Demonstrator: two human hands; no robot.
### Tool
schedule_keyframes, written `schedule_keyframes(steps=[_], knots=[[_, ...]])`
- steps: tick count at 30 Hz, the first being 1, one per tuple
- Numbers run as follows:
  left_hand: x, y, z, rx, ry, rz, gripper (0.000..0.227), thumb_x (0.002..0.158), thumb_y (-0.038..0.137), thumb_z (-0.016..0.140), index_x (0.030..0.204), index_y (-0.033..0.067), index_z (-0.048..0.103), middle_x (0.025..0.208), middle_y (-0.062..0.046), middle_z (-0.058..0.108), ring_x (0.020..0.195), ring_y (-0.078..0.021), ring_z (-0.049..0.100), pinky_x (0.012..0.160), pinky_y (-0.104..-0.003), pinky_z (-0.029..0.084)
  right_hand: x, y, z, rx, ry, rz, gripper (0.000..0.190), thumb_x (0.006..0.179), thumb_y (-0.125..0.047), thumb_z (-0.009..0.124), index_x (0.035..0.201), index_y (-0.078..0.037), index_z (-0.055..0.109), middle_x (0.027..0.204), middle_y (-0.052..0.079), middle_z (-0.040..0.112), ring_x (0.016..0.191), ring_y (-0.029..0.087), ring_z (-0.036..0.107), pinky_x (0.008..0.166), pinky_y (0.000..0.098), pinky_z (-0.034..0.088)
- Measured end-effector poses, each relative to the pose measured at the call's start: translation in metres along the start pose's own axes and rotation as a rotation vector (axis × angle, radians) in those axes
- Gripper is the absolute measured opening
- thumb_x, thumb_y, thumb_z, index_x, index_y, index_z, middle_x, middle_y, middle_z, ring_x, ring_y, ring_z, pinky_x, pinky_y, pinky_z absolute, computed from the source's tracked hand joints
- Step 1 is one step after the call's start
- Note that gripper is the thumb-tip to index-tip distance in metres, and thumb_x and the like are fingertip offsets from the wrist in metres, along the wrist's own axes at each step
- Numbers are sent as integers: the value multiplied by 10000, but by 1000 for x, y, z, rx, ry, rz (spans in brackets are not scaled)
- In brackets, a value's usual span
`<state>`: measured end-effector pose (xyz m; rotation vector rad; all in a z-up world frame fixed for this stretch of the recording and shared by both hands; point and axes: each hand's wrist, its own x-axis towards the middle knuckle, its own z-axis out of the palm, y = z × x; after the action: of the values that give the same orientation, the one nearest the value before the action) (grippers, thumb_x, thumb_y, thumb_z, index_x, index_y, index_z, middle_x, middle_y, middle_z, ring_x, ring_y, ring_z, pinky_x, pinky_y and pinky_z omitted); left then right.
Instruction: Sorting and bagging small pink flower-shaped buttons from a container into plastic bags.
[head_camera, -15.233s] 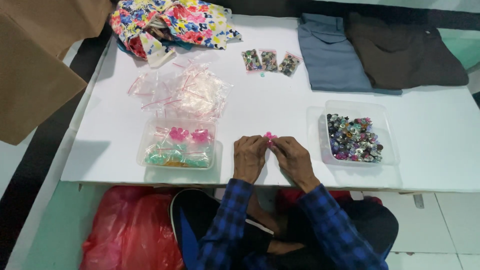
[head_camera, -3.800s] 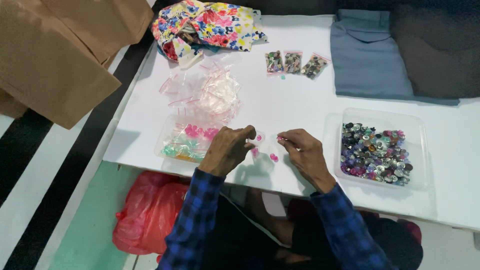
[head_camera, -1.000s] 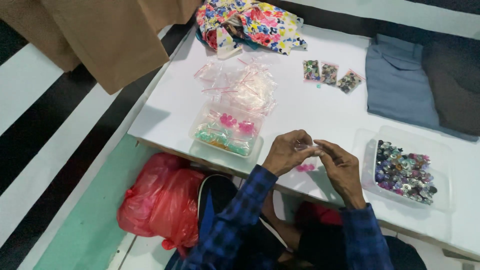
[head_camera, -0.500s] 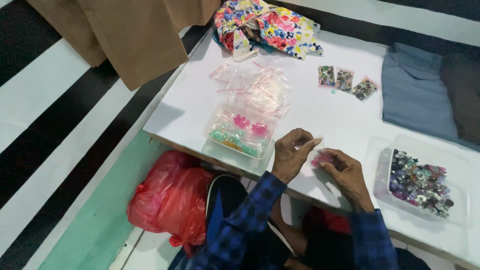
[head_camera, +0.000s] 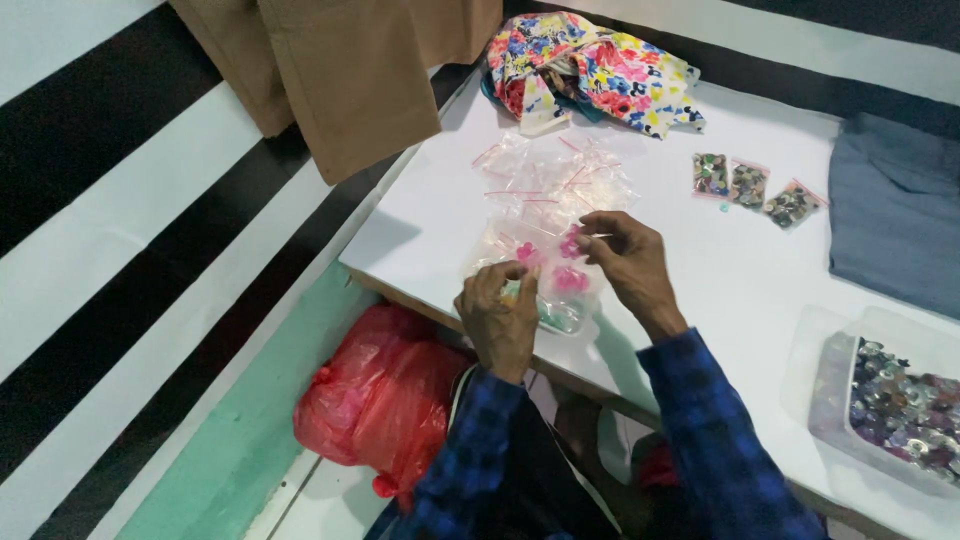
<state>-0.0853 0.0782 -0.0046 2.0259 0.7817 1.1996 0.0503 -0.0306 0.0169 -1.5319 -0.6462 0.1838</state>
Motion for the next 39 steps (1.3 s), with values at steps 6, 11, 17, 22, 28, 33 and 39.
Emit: schedule_keyframes(steps=[6,11,17,22,28,33,39], knots=[[17,-61,12,149,134,13,209,765,296,868,812,205,685,991,59,662,974,-234,640,881,-443,472,52,53,58,-175,-82,-59,258,877,-48,779,1132,-63,746,935,171,736,810,228,737,661,332,623],[21,-73,8,236,145,172,350,737,303,878,1008,197,684,1134,23,622,1068,-237,609,949,-441,427,59,87,78,-433,-92,-203,216,898,-120,775,1111,-100,753,930,161,756,821,303,759,634,354,632],[19,-100,19,287,57,382,117,885,318,776,909,213,731,892,45,705,1002,-178,658,1074,-507,344,26,52,78,-831,-123,-525,224,967,-216,675,1166,-125,728,1081,140,733,1005,319,727,755,392,620],[21,-93,14,279,-53,375,92,955,298,689,956,211,719,879,48,737,921,-172,714,1100,-540,351,11,60,78,-1088,-209,-624,249,990,-294,617,1167,-157,726,1191,103,726,1119,328,686,867,399,601],[22,-74,4,308,-43,451,152,934,238,707,1054,146,726,1067,-40,760,1136,-290,688,1139,-634,274,12,87,74,-1134,-296,-544,402,1051,-352,433,1320,-169,670,1302,114,697,1191,330,655,909,408,569],[16,-70,8,165,-140,437,164,968,294,686,1077,180,731,1026,-31,776,1115,-285,706,1183,-635,236,10,52,63,-921,-450,-322,449,1053,-251,402,1402,-46,595,1394,226,626,1284,449,574,983,528,513],[14,-86,14,171,-212,429,188,954,301,694,1052,148,742,1054,-46,761,1140,-294,693,1167,-592,307,3,17,46,-826,-482,-254,445,1032,-283,466,1426,-102,562,1406,217,610,1326,449,536,1074,526,462]])
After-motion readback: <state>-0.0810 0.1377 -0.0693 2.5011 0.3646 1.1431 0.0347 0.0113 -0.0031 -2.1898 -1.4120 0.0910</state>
